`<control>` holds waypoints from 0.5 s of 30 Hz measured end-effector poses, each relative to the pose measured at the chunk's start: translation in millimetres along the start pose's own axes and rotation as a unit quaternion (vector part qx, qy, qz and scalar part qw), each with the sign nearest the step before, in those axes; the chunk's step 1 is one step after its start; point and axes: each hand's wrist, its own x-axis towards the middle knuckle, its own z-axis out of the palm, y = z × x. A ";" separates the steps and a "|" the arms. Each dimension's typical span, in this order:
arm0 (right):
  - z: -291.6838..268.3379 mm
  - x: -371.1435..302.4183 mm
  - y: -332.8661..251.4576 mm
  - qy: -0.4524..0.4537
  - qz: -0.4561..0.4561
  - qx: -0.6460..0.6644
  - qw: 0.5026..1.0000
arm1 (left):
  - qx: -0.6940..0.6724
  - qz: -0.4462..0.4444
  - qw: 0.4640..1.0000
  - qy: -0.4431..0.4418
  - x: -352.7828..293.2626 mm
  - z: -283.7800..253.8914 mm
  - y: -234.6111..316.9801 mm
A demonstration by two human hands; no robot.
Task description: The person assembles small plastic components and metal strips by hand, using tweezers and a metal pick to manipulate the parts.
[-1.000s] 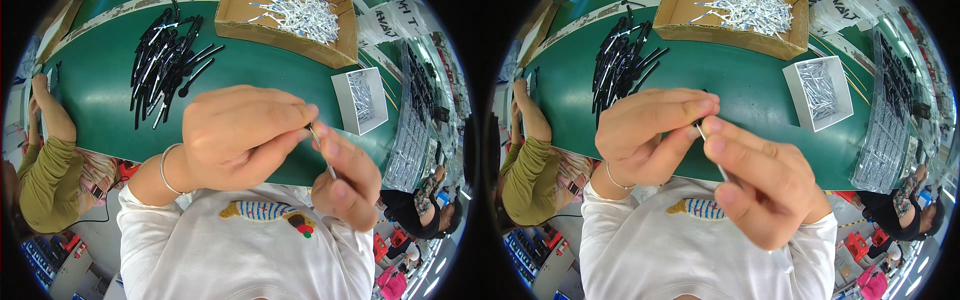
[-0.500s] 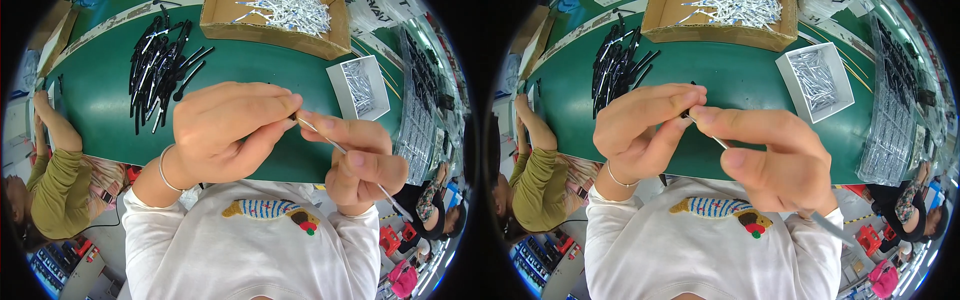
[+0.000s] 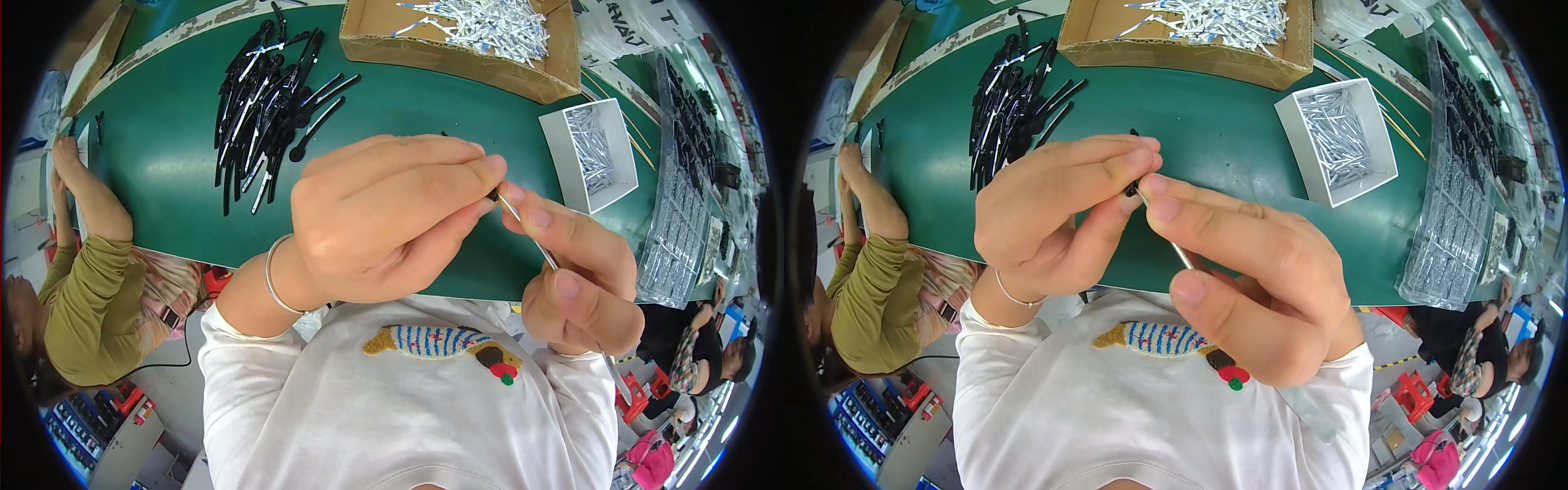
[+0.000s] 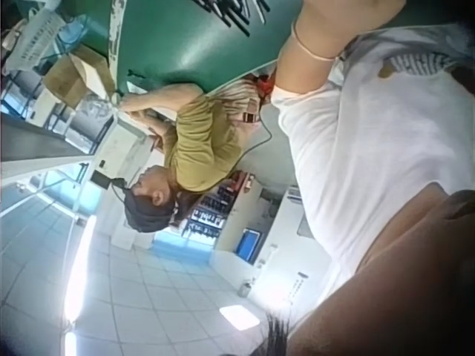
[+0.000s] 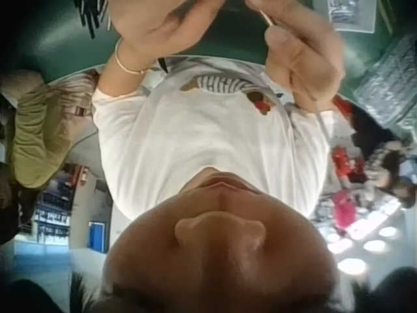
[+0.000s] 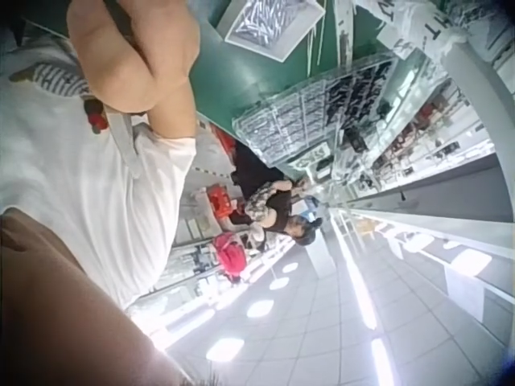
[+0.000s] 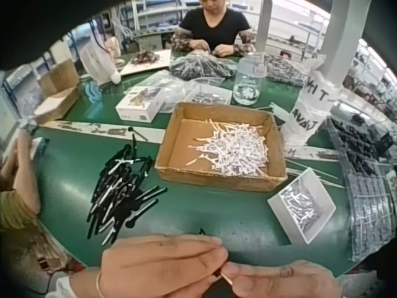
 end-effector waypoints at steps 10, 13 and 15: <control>-7.3 5.9 1.3 -0.038 -0.002 -0.010 0.999 | -0.024 -0.012 1.000 0.000 2.7 0.1 1.2; -7.8 6.3 2.2 -0.041 -0.007 -0.010 0.999 | -0.028 -0.019 0.999 -0.002 2.3 0.0 1.6; -8.3 6.2 2.4 -0.043 -0.009 -0.009 0.999 | -0.028 -0.017 0.999 0.000 2.4 0.8 1.2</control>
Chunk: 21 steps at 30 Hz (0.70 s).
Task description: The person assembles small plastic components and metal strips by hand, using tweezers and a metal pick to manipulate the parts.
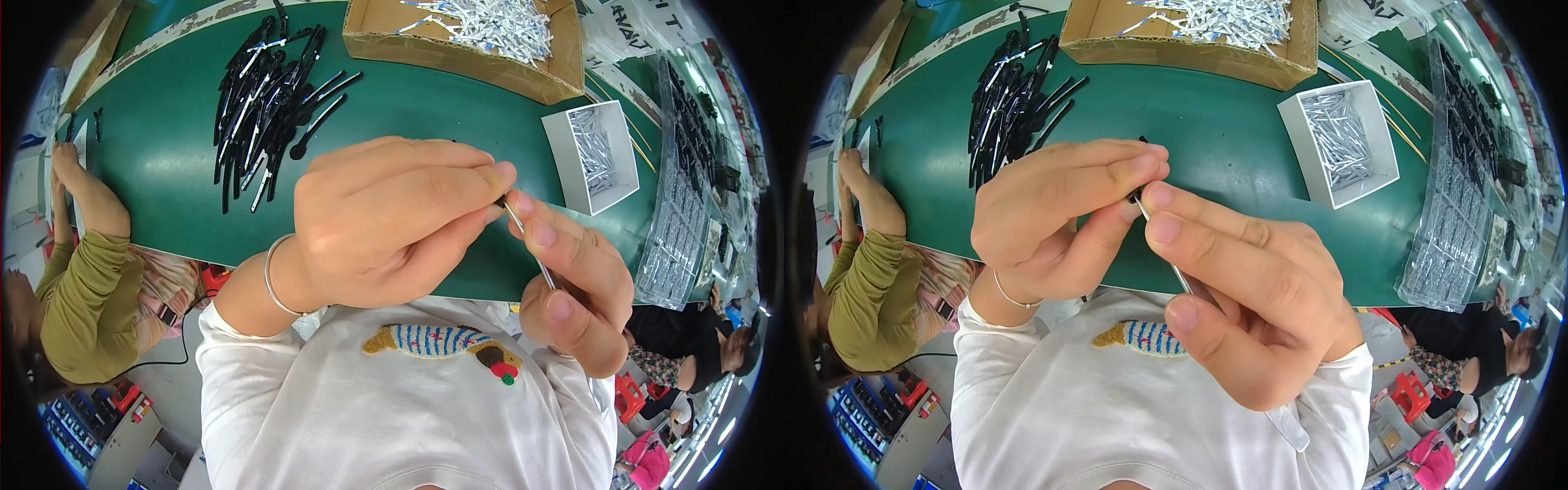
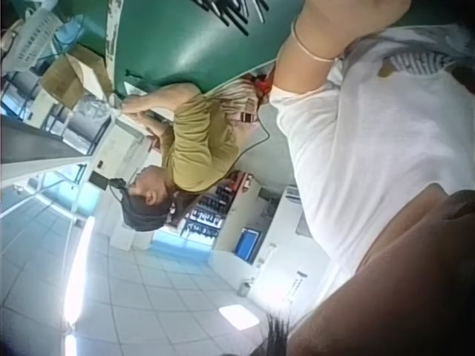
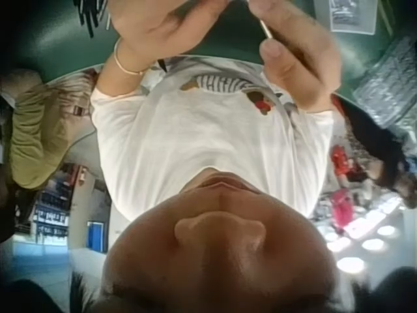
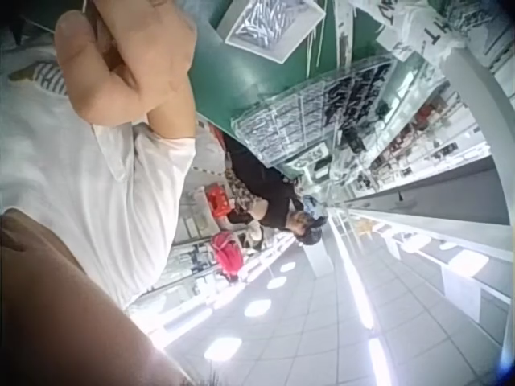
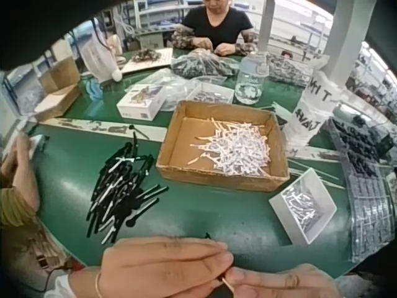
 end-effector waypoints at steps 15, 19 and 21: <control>-12.9 10.6 2.7 -0.028 0.059 0.019 0.998 | 0.100 0.050 0.994 -0.021 0.7 3.2 -7.2; -14.7 5.7 16.0 0.099 0.085 0.215 0.968 | 0.018 0.020 0.999 -0.019 14.3 4.8 -5.1; -18.3 9.7 16.8 0.186 0.084 0.285 0.937 | 0.048 -0.025 0.998 -0.025 13.5 3.3 3.7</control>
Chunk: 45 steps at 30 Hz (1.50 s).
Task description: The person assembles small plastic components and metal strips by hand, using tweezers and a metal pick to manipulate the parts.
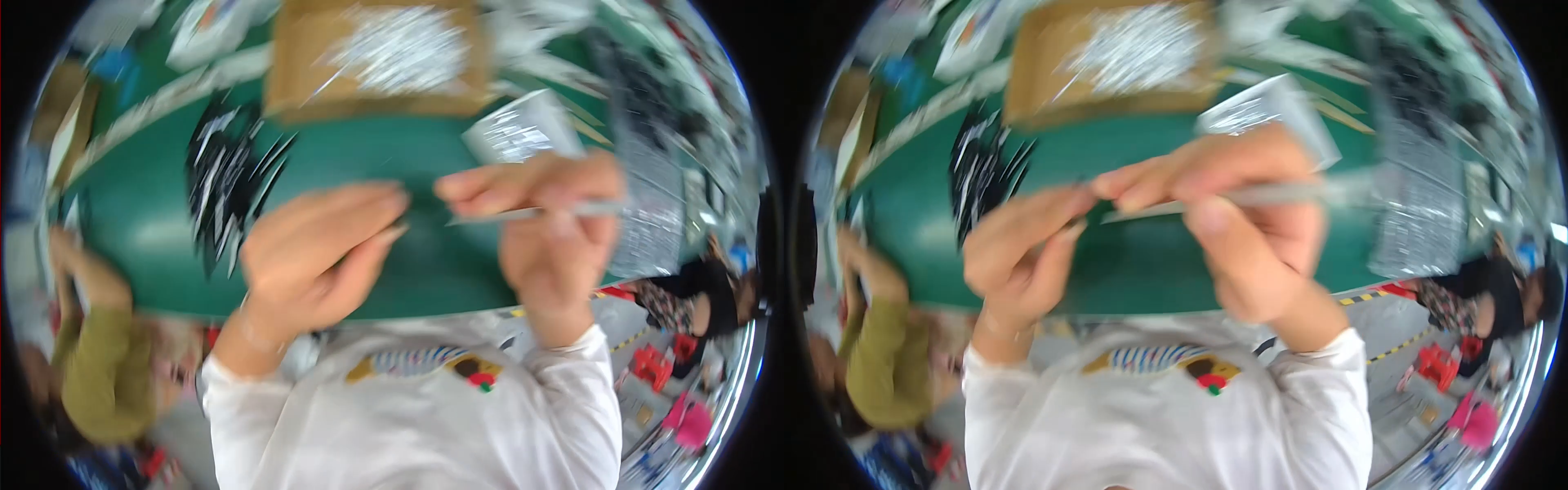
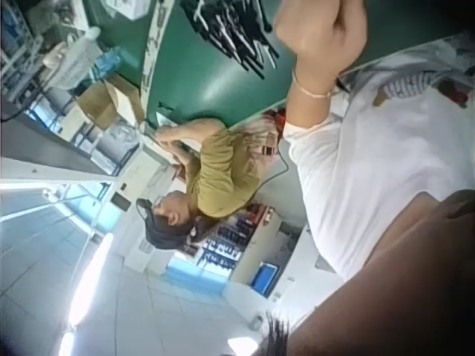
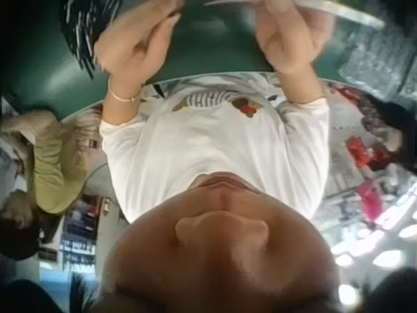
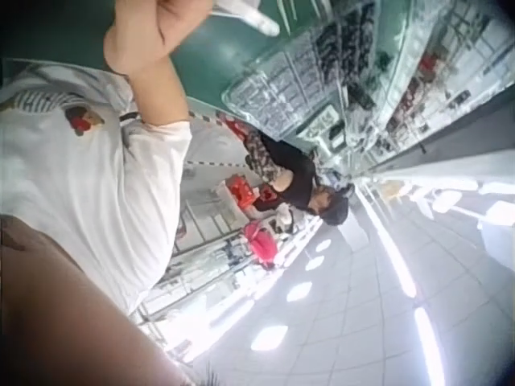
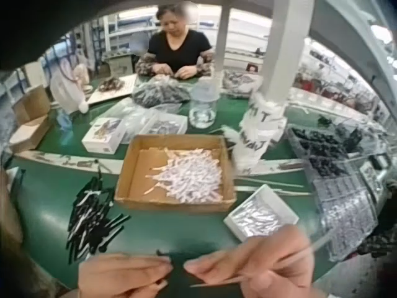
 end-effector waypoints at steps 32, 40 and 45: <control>-33.7 -216.4 -331.7 0.015 0.282 0.010 0.959 | -0.184 -0.239 0.952 0.040 -32.4 8.2 -17.4; -60.2 -36.8 -142.3 -0.026 0.167 -0.237 0.957 | -0.230 -0.223 0.946 0.044 -23.7 22.8 -22.0; -31.7 -22.1 -22.4 -0.094 0.125 -0.357 0.921 | -0.325 -0.312 0.886 0.110 -10.9 24.2 -15.5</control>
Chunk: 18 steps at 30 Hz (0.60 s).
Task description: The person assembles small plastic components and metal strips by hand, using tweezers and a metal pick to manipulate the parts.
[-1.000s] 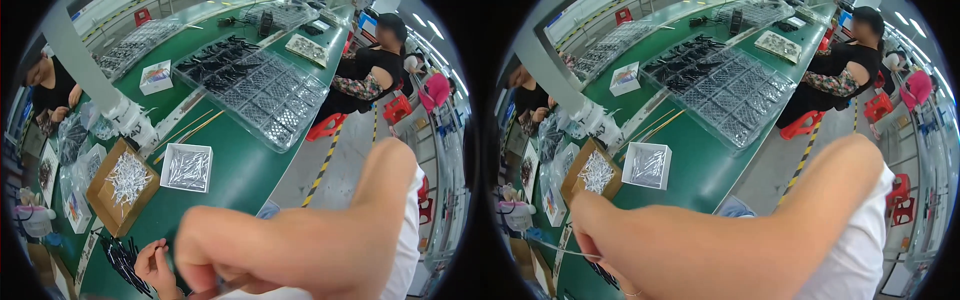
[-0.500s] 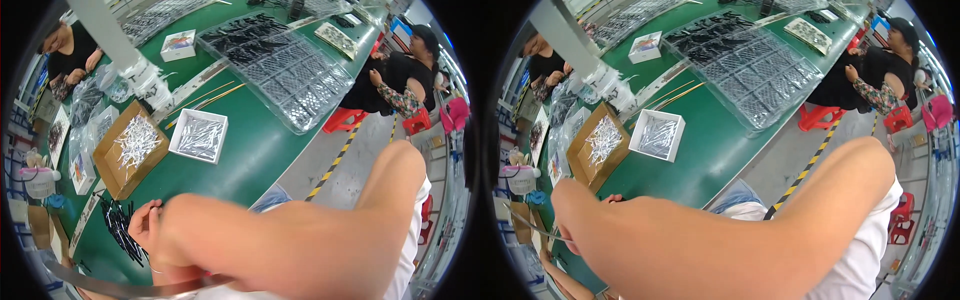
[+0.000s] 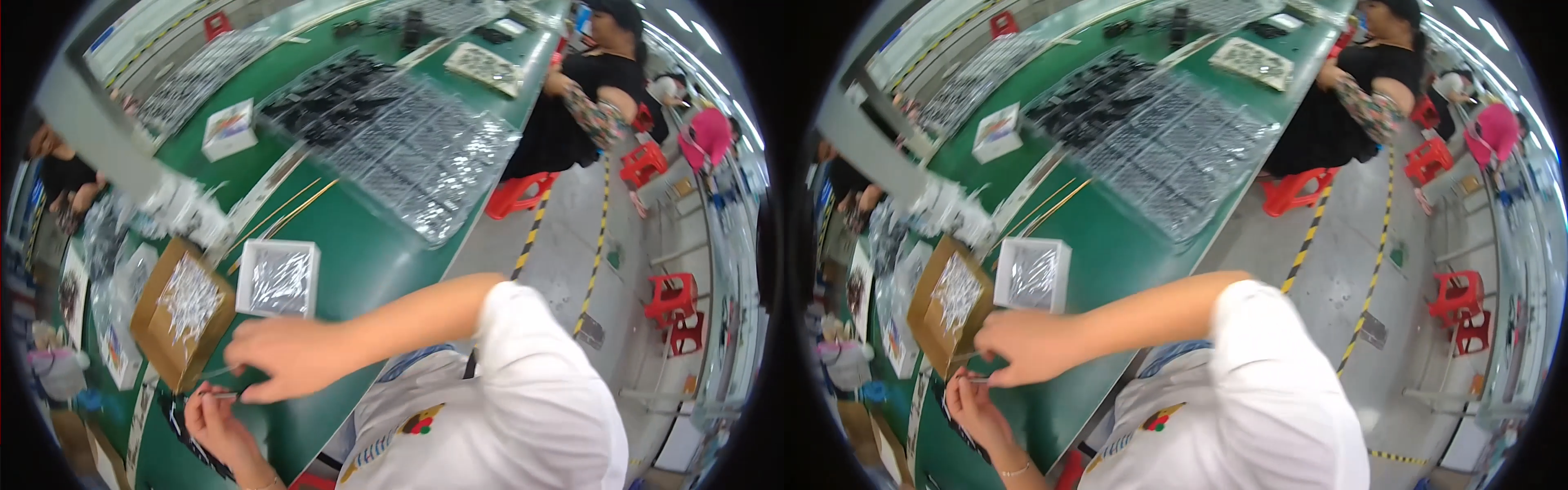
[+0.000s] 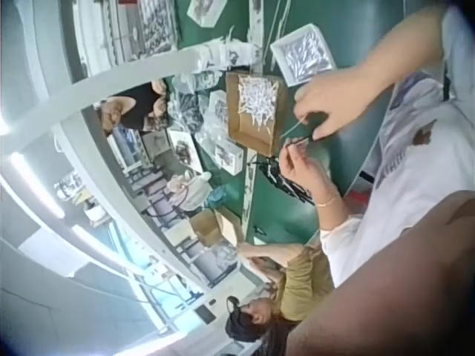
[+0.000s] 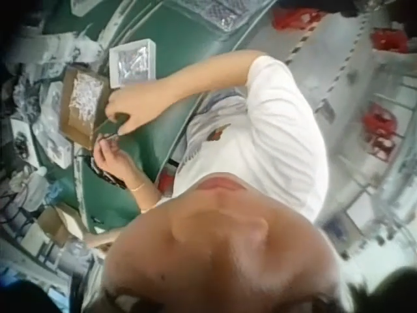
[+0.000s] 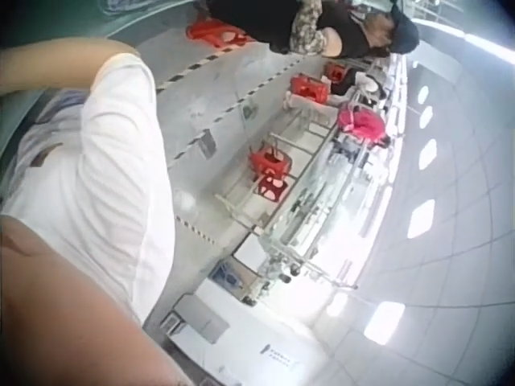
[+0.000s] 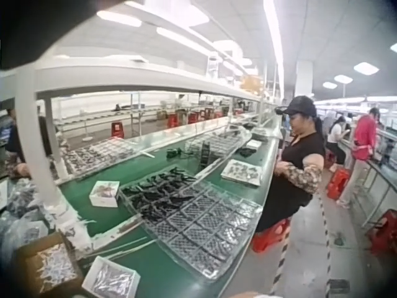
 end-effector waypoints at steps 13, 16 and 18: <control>44.5 16.5 25.2 0.032 -0.021 0.193 0.981 | 0.000 -0.012 1.000 0.006 1.2 0.9 -13.6; 40.3 18.2 26.4 0.005 0.007 0.172 0.985 | 0.050 0.002 0.999 -0.010 -0.1 7.7 -20.3; 45.9 19.7 28.4 -0.004 0.004 0.198 0.980 | 0.040 -0.021 0.999 -0.029 -1.6 -0.3 -18.8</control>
